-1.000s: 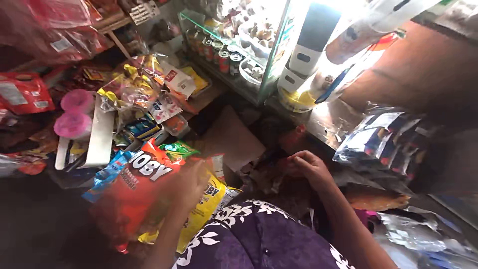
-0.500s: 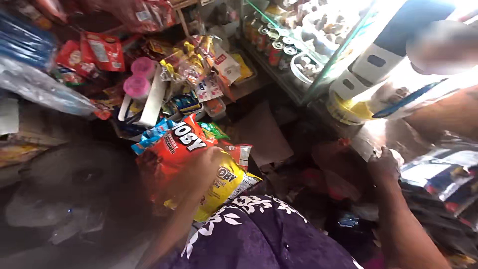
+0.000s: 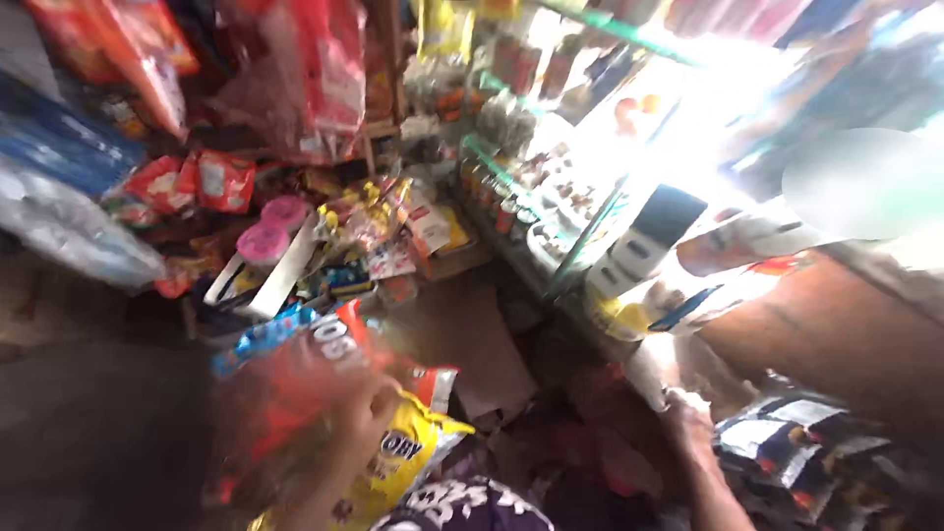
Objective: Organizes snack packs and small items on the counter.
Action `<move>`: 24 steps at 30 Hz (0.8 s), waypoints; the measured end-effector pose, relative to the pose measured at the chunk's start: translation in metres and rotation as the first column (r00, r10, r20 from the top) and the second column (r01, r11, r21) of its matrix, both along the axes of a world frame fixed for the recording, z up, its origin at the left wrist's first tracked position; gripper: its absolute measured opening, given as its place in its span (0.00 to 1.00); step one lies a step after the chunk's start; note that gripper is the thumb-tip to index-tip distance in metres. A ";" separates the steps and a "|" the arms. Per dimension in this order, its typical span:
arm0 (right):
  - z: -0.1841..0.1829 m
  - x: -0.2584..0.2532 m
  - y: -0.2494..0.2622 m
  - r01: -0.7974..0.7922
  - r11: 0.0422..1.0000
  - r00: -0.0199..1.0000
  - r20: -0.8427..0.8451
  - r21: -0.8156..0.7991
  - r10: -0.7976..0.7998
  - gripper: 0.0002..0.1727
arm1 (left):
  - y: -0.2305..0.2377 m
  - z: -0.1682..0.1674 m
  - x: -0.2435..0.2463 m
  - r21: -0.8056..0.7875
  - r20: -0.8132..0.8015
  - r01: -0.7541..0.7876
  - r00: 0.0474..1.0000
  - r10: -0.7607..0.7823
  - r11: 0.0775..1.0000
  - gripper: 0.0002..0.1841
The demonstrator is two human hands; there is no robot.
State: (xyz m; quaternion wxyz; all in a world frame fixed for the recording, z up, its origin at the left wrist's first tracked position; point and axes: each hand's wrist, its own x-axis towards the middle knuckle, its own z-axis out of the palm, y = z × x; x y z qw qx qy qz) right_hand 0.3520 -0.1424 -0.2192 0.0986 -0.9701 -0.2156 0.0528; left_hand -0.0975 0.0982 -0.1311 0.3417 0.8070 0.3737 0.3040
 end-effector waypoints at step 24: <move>0.059 -0.075 0.039 0.351 0.214 0.873 -0.401 0.912 0.277 0.10 | 0.028 -0.014 0.056 -0.170 -0.449 0.090 0.880 -0.158 0.981 0.21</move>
